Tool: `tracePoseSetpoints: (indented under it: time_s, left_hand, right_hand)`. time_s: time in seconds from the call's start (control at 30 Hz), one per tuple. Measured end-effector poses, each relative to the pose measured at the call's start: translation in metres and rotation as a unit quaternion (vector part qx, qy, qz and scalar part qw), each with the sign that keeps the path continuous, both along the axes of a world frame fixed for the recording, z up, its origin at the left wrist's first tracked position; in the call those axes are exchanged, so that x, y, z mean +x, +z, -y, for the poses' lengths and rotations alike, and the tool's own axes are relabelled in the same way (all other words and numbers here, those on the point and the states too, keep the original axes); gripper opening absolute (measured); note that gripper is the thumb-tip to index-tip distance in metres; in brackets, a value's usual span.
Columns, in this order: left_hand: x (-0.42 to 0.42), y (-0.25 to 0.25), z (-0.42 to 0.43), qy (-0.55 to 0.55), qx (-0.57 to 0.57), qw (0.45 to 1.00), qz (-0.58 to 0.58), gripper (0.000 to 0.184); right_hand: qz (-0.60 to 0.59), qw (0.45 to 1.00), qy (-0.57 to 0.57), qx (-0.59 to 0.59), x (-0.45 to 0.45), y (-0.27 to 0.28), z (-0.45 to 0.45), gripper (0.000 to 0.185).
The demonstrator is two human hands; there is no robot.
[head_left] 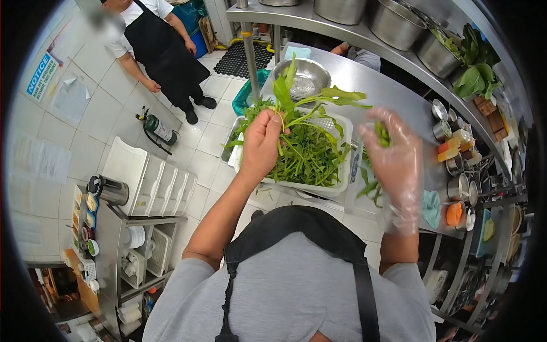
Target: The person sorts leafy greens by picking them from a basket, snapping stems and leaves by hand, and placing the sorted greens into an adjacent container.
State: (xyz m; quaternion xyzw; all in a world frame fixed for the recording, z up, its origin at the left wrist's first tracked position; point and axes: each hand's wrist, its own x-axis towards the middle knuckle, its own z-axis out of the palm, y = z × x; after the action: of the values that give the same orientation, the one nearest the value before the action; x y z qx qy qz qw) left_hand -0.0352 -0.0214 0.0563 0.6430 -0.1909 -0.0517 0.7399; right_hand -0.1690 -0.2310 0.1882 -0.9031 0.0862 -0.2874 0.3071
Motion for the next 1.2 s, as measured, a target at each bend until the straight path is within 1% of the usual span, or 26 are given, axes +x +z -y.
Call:
tracePoseSetpoints:
  time_s: [0.03, 0.1, 0.13, 0.2, 0.23, 0.33, 0.43, 0.53, 0.67, 0.77, 0.87, 0.97, 1.0, 1.07, 1.17, 1.2]
  left_hand:
    - [0.000, -0.002, 0.001, 0.008, 0.013, 1.000, 0.017, 0.022]
    - [0.002, -0.005, 0.001, 0.038, 0.054, 0.992, 0.104, 0.020]
    - [0.003, -0.006, 0.002, 0.052, 0.074, 0.985, 0.148, 0.021]
    - [0.001, -0.003, 0.003, 0.050, 0.086, 0.977, 0.187, 0.018]
    - [-0.001, -0.001, 0.003, 0.048, 0.091, 0.973, 0.207, 0.017]
    - [-0.006, 0.001, 0.006, 0.029, 0.104, 0.965, 0.238, 0.015]
    - [-0.008, 0.004, 0.009, 0.004, 0.112, 0.956, 0.273, 0.013]
    - [-0.007, 0.005, 0.013, -0.003, 0.132, 0.946, 0.297, 0.010]
    - [-0.008, 0.011, 0.014, -0.006, 0.137, 0.937, 0.320, 0.007]
    - [-0.008, 0.013, 0.013, -0.013, 0.143, 0.931, 0.335, 0.004]
    - [-0.006, 0.016, 0.010, -0.022, 0.160, 0.914, 0.371, 0.006]
    - [-0.005, 0.021, 0.009, -0.020, 0.170, 0.900, 0.401, 0.005]
    - [-0.005, 0.023, 0.010, -0.017, 0.172, 0.896, 0.410, 0.006]
    - [-0.008, 0.024, 0.011, -0.014, 0.169, 0.908, 0.382, 0.008]
    - [-0.012, 0.026, 0.014, -0.012, 0.169, 0.924, 0.344, 0.010]
    - [-0.013, 0.027, 0.015, -0.013, 0.169, 0.928, 0.331, 0.011]
  right_hand:
    - [0.008, 0.999, 0.037, -0.005, -0.009, 0.005, -0.003, 0.021]
    - [0.023, 0.994, 0.106, -0.014, -0.024, 0.016, -0.009, 0.020]
    - [0.054, 0.995, 0.086, -0.004, -0.027, 0.023, -0.011, 0.019]
    - [0.115, 0.992, 0.044, 0.014, -0.028, 0.038, -0.012, 0.017]
    - [0.095, 0.995, 0.007, 0.008, -0.027, 0.047, -0.005, 0.018]
    - [0.005, 0.989, 0.089, -0.119, 0.009, 0.043, 0.041, 0.023]
    - [-0.124, 0.959, 0.246, -0.069, 0.048, 0.026, 0.061, 0.031]
    - [-0.187, 0.940, 0.280, -0.059, 0.059, 0.003, 0.054, 0.032]
    - [-0.189, 0.942, 0.277, -0.027, 0.061, -0.004, 0.045, 0.032]
    - [-0.310, 0.921, 0.229, -0.049, 0.063, 0.001, 0.040, 0.034]
    - [-0.275, 0.928, 0.250, -0.003, 0.064, -0.019, 0.041, 0.035]
    - [-0.169, 0.952, 0.240, -0.084, 0.061, -0.041, 0.041, 0.034]
    - [-0.162, 0.955, 0.222, -0.111, 0.058, -0.042, 0.037, 0.033]
    - [-0.145, 0.958, 0.184, -0.166, 0.052, -0.041, 0.028, 0.032]
    - [-0.124, 0.980, 0.154, -0.034, 0.051, -0.056, 0.028, 0.034]
    - [-0.112, 0.980, 0.163, 0.036, 0.053, -0.064, 0.029, 0.036]
